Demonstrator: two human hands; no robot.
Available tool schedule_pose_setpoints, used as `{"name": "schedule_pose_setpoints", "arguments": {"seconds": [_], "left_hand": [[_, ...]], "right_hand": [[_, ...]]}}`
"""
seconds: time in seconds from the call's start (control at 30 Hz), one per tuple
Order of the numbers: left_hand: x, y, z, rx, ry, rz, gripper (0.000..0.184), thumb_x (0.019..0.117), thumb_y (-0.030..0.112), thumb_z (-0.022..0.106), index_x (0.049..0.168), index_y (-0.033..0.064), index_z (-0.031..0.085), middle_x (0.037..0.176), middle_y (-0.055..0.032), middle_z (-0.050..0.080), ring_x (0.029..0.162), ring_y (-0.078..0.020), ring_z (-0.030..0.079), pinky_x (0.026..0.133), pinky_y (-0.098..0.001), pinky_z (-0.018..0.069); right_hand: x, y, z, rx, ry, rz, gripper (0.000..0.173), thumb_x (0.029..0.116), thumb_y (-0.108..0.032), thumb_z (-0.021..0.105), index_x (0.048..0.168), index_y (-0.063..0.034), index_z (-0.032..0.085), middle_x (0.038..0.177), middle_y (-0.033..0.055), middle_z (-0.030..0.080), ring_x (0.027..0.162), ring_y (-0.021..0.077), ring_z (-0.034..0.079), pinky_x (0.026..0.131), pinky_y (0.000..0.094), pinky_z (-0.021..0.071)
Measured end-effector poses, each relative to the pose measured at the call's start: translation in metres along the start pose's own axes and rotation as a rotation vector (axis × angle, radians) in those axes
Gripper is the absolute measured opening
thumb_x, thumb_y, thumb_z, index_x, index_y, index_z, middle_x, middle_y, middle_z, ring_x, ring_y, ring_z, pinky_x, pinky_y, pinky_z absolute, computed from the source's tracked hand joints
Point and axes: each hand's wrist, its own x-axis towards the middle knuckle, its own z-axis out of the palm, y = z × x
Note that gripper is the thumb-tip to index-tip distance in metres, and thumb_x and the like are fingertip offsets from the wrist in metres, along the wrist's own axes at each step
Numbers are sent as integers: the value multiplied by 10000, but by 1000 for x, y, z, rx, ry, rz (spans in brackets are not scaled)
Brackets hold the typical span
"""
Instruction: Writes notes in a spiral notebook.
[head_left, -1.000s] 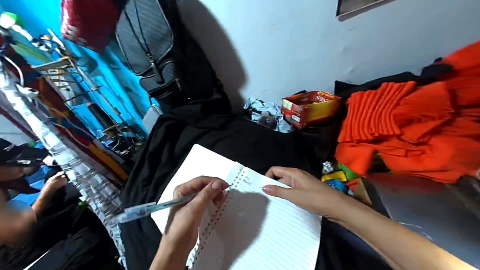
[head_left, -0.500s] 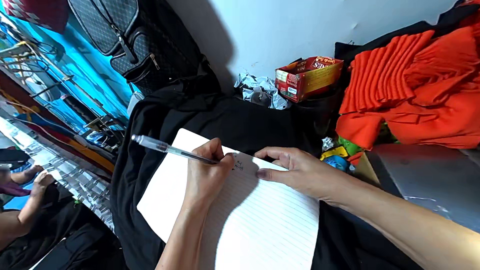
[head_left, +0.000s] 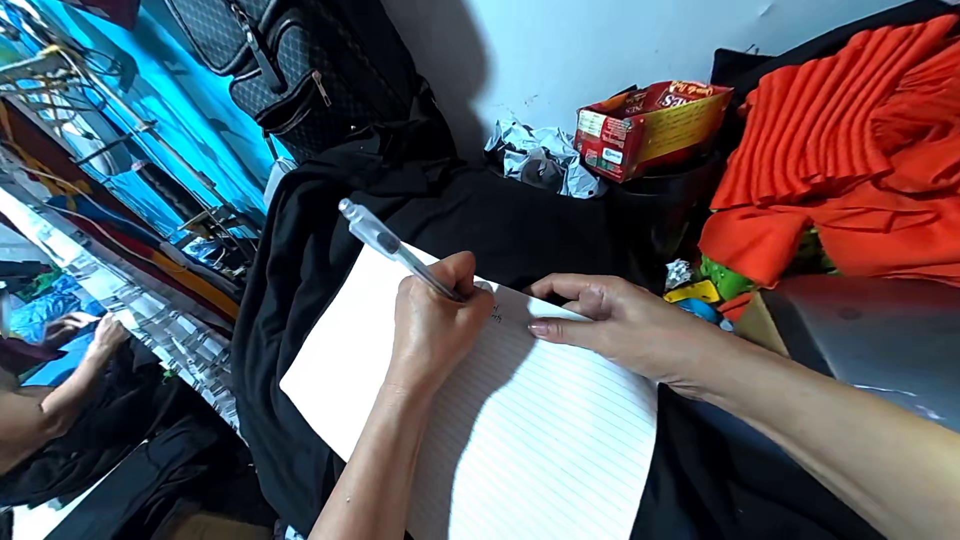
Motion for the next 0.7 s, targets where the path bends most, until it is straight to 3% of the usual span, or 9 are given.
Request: {"name": "schedule_pose_setpoints", "arguments": {"seconds": [0.1,0.2,0.37,0.53,0.7], "left_hand": [[-1,1,0,-155,20,-26,312,817,-49,603,645,145,430,523,75,375,441,10,358,424,-141,275],[-1,1,2,-70,27,-8,293,813,-7,604,638,157,435,522,81,376,447,7,353,435,-163,263],[-1,-55,-9,-92,-36,184,199,860,37,620,728,169,550,593,89,459,500,-2,427,449,-164,328],[-3,1,1,-83,37,1,288,819,-14,598,645,153,442,532,83,375,455,13,357,441,-151,267],[-3,-14,0,-91,-12,66,279,823,2,611,656,166,460,541,85,402,469,5,379,443,-170,278]], "right_hand": [[-1,-3,0,17,-6,5,157,979,-94,661,1135,-103,672,791,26,720,654,83,675,581,213,542],[-1,-3,0,20,-12,15,175,978,-92,661,1153,-90,661,789,28,713,660,83,672,583,210,541],[-2,-3,0,56,-26,11,157,985,-78,647,1142,-81,663,821,46,729,667,100,692,585,223,563],[-3,-5,1,41,-28,12,162,985,-74,644,1147,-77,650,783,29,712,647,72,671,571,199,540],[-3,-5,0,8,-24,26,179,984,-98,655,1163,-88,659,778,30,714,652,84,670,577,218,536]]}}
